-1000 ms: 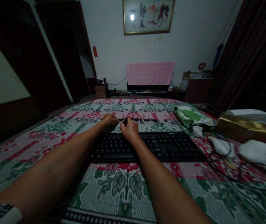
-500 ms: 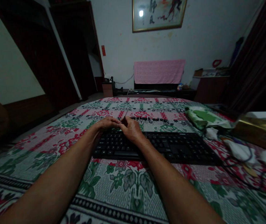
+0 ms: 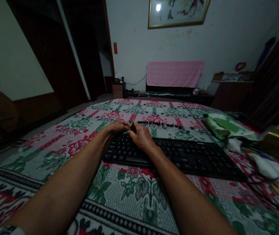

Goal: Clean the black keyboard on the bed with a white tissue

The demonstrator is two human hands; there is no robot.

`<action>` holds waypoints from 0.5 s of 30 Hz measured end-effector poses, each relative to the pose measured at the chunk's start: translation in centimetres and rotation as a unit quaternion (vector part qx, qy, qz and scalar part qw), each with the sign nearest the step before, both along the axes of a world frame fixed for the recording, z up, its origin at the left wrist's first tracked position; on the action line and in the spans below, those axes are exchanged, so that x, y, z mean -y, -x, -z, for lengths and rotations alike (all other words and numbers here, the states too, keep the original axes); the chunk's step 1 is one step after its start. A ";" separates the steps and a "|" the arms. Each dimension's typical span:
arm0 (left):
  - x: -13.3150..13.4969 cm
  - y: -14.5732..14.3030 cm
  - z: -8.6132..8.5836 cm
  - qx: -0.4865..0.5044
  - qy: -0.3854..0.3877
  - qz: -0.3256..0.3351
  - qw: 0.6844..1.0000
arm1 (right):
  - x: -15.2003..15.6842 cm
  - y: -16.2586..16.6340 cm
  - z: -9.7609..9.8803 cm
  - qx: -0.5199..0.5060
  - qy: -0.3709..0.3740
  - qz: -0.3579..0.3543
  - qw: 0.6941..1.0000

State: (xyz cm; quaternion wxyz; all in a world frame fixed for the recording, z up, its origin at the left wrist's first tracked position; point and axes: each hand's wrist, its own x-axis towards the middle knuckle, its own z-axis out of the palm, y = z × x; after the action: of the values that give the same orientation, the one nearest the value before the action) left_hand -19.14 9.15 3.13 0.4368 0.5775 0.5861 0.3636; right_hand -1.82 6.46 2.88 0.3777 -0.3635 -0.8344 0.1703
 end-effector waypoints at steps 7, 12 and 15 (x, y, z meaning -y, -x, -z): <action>0.6 -0.3 -0.4 0.009 -0.015 0.025 1.000 | 0.4 0.3 -0.2 0.045 -0.024 0.010 0.999; 0.3 -0.2 -0.2 0.039 -0.014 0.039 0.998 | 0.1 0.6 -0.2 0.052 -0.024 0.023 0.998; 0.2 -0.1 0.0 0.043 0.000 0.042 0.998 | -0.4 0.6 -0.1 0.025 -0.007 0.027 0.999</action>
State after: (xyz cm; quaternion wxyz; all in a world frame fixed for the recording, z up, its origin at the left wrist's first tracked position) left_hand -19.05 8.97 3.12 0.4764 0.5851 0.5423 0.3697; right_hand -2.43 6.84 2.94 0.3632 -0.3874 -0.8348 0.1453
